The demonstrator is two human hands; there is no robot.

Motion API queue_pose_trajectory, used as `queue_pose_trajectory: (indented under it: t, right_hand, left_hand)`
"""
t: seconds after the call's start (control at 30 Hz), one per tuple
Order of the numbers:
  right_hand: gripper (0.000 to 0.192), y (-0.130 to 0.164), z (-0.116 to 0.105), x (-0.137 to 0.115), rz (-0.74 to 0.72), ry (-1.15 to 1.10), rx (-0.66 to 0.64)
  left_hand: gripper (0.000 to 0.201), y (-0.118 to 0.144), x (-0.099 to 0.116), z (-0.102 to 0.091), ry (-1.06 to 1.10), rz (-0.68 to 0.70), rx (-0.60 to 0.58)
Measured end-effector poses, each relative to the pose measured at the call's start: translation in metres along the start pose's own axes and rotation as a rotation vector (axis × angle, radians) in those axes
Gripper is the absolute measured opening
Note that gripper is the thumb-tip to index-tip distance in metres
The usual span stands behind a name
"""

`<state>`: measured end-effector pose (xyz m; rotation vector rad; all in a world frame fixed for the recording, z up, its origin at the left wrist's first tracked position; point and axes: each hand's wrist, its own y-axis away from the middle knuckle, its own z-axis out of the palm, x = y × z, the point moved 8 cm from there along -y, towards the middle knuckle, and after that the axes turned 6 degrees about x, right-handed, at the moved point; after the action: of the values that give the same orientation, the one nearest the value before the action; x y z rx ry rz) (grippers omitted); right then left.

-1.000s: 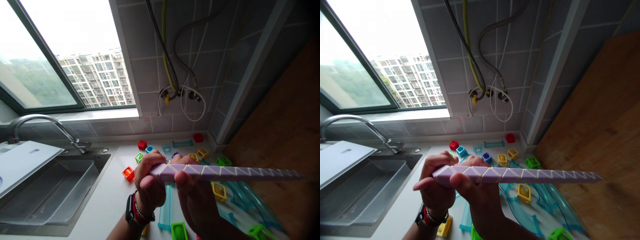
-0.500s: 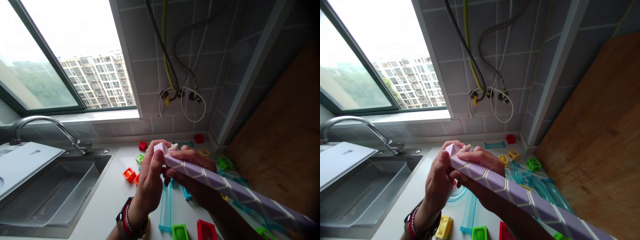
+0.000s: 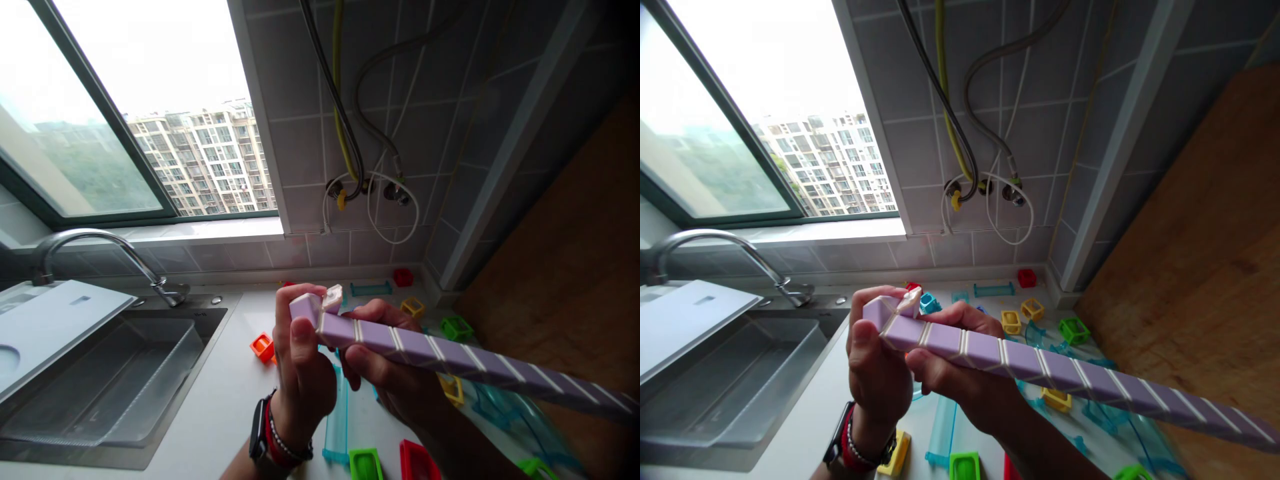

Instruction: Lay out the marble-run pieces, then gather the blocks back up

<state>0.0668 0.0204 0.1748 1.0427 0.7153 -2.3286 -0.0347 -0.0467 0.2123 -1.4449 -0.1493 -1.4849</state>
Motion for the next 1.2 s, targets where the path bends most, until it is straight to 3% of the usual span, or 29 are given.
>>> queue_pose_trajectory:
  t: [0.3,0.43,0.63,0.73,0.93,1.03,1.13,1.2]
  right_hand:
    - [0.024,0.000,-0.001,-0.004,0.025,0.002,0.050]
    - [0.024,0.002,-0.005,-0.008,-0.007,0.009,0.111]
    - [0.018,0.002,-0.010,-0.016,-0.069,0.040,0.193]
    - [0.020,0.002,-0.013,-0.023,-0.102,0.089,0.239]
    - [0.027,-0.002,-0.017,-0.029,-0.132,0.053,0.333]
    - [0.032,-0.006,-0.022,-0.027,-0.109,0.015,0.350]
    - [0.025,-0.010,-0.020,-0.030,-0.122,0.108,0.284]
    - [0.030,-0.010,-0.018,-0.037,-0.203,0.184,0.255]
  left_hand:
    - [0.050,0.000,0.002,0.000,-0.190,0.095,-0.051]
    - [0.053,0.002,-0.004,0.003,-0.226,0.142,-0.170]
    - [0.047,0.001,0.014,0.009,-0.266,0.575,-0.273]
    - [0.055,0.001,0.019,0.015,-0.261,0.675,-0.320]
    - [0.070,0.010,0.022,0.022,-0.271,0.724,-0.311]
    - [0.067,0.015,0.022,0.024,-0.298,0.755,-0.271]
    - [0.056,0.011,0.016,0.020,-0.263,0.664,-0.187]
    - [0.051,0.007,0.009,0.017,-0.185,0.557,-0.156]
